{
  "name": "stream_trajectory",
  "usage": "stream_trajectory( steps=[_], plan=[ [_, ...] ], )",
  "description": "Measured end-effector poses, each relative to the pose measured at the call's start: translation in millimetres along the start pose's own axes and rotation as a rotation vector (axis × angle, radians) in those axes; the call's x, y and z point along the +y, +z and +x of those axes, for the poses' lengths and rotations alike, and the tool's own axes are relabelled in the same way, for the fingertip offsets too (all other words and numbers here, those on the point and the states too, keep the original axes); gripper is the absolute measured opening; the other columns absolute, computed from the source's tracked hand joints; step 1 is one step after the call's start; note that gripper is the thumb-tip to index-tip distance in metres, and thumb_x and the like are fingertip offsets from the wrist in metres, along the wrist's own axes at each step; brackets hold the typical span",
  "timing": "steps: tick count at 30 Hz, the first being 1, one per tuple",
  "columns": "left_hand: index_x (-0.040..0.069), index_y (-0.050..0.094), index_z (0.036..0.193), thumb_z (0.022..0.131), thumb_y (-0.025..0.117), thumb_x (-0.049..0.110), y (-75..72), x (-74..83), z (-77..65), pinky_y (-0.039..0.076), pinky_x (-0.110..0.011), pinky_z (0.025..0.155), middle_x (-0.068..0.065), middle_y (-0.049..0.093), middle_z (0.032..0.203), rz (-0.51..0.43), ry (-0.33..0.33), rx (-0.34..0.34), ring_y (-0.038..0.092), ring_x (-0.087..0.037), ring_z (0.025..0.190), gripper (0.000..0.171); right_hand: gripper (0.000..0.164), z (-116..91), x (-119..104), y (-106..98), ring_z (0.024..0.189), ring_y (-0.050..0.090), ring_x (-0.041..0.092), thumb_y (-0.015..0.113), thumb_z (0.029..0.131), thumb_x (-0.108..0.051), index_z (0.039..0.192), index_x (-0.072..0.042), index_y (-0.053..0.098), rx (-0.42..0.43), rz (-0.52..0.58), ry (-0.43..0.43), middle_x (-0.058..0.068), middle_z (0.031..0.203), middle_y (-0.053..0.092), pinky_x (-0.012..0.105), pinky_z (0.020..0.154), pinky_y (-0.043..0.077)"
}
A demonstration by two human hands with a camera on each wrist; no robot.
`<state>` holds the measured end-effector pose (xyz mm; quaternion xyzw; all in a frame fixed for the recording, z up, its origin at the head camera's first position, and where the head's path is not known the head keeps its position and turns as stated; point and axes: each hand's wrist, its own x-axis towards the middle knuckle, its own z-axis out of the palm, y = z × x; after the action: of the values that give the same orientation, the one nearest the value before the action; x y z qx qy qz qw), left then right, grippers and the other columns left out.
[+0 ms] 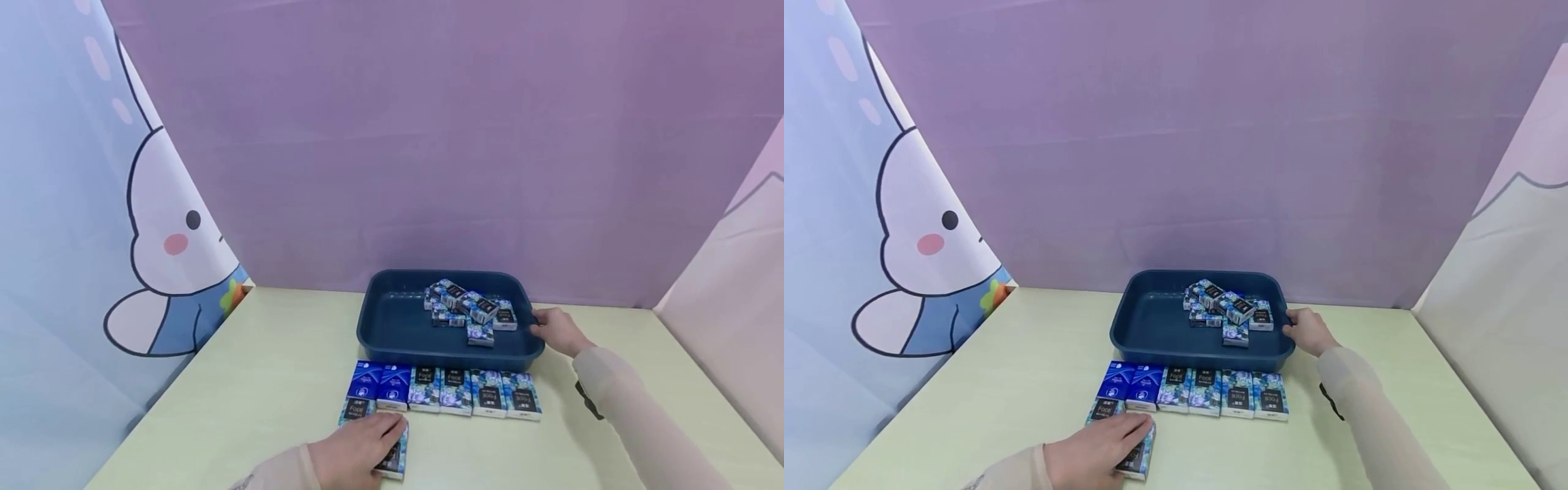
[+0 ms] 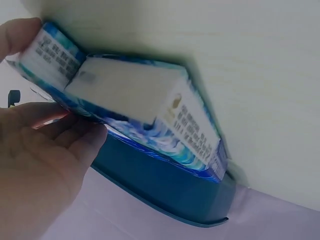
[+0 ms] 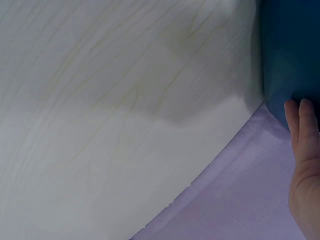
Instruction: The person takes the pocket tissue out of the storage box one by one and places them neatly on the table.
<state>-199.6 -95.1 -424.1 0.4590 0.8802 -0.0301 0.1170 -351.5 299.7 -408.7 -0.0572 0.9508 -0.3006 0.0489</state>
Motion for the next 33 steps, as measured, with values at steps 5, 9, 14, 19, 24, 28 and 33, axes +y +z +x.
stream_trajectory(
  steps=[5, 9, 14, 19, 24, 28, 33],
  plan=[
    [0.011, 0.032, 0.143, 0.084, 0.063, 0.028, 2.0, 2.1, -3.0, 0.042, -0.029, 0.100, -0.004, 0.033, 0.146, -0.023, -0.061, 0.023, 0.037, -0.016, 0.131, 0.068, 0.048, 1.5, 1.3, 1.5, 0.112, 0.050, 0.047, 0.048, 0.091, -0.005, 0.129, 0.021, 0.034, 0.004, -0.007, -0.010, 0.038, 0.125, 0.044, 0.051, 0.088, 0.046],
    [0.010, 0.035, 0.141, 0.085, 0.063, 0.027, 3.1, 4.6, -3.0, 0.045, -0.030, 0.096, -0.004, 0.034, 0.145, -0.033, -0.113, 0.040, 0.039, -0.017, 0.130, 0.066, 0.048, 2.5, 2.8, 0.9, 0.112, 0.050, 0.047, 0.048, 0.091, -0.005, 0.129, 0.021, 0.034, 0.001, -0.009, -0.011, 0.038, 0.125, 0.044, 0.050, 0.088, 0.046],
    [0.009, 0.040, 0.138, 0.085, 0.063, 0.027, 4.3, 5.8, -1.5, 0.046, -0.030, 0.095, -0.004, 0.037, 0.143, -0.005, -0.145, 0.082, 0.041, -0.017, 0.128, 0.061, 0.048, 2.8, 3.6, 1.5, 0.112, 0.050, 0.046, 0.048, 0.090, -0.004, 0.129, 0.021, 0.034, 0.000, 0.002, -0.002, 0.038, 0.125, 0.044, 0.050, 0.087, 0.047],
    [0.004, 0.048, 0.132, 0.083, 0.066, 0.024, 5.1, 4.4, -0.2, 0.047, -0.030, 0.094, -0.007, 0.042, 0.138, 0.068, -0.135, 0.166, 0.045, -0.019, 0.124, 0.056, 0.048, 1.6, 2.7, 1.4, 0.112, 0.050, 0.046, 0.049, 0.090, -0.004, 0.128, 0.021, 0.035, 0.011, 0.004, -0.023, 0.038, 0.125, 0.044, 0.050, 0.087, 0.047],
    [0.002, 0.052, 0.129, 0.080, 0.069, 0.022, 4.1, 3.2, 0.2, 0.049, -0.030, 0.091, -0.010, 0.047, 0.134, 0.113, -0.116, 0.219, 0.049, -0.021, 0.120, 0.055, 0.048, 0.8, 1.6, 1.5, 0.112, 0.050, 0.047, 0.050, 0.090, -0.004, 0.128, 0.021, 0.036, 0.020, 0.010, -0.038, 0.038, 0.125, 0.043, 0.049, 0.087, 0.048],
    [0.003, 0.052, 0.128, 0.080, 0.068, 0.020, 2.2, 2.9, 0.8, 0.049, -0.031, 0.091, -0.010, 0.048, 0.132, 0.110, -0.121, 0.219, 0.050, -0.021, 0.119, 0.053, 0.047, 1.4, 0.9, 1.9, 0.111, 0.050, 0.046, 0.049, 0.089, -0.004, 0.127, 0.021, 0.036, 0.014, 0.021, -0.037, 0.038, 0.125, 0.044, 0.049, 0.087, 0.048],
    [0.005, 0.052, 0.128, 0.080, 0.069, 0.021, -0.2, 1.7, 2.6, 0.049, -0.030, 0.091, -0.009, 0.049, 0.132, 0.104, -0.131, 0.193, 0.051, -0.020, 0.119, 0.053, 0.047, 0.0, 0.9, 0.3, 0.110, 0.051, 0.046, 0.050, 0.089, -0.004, 0.126, 0.023, 0.037, 0.021, 0.023, -0.052, 0.039, 0.123, 0.045, 0.049, 0.085, 0.048]
  ],
)
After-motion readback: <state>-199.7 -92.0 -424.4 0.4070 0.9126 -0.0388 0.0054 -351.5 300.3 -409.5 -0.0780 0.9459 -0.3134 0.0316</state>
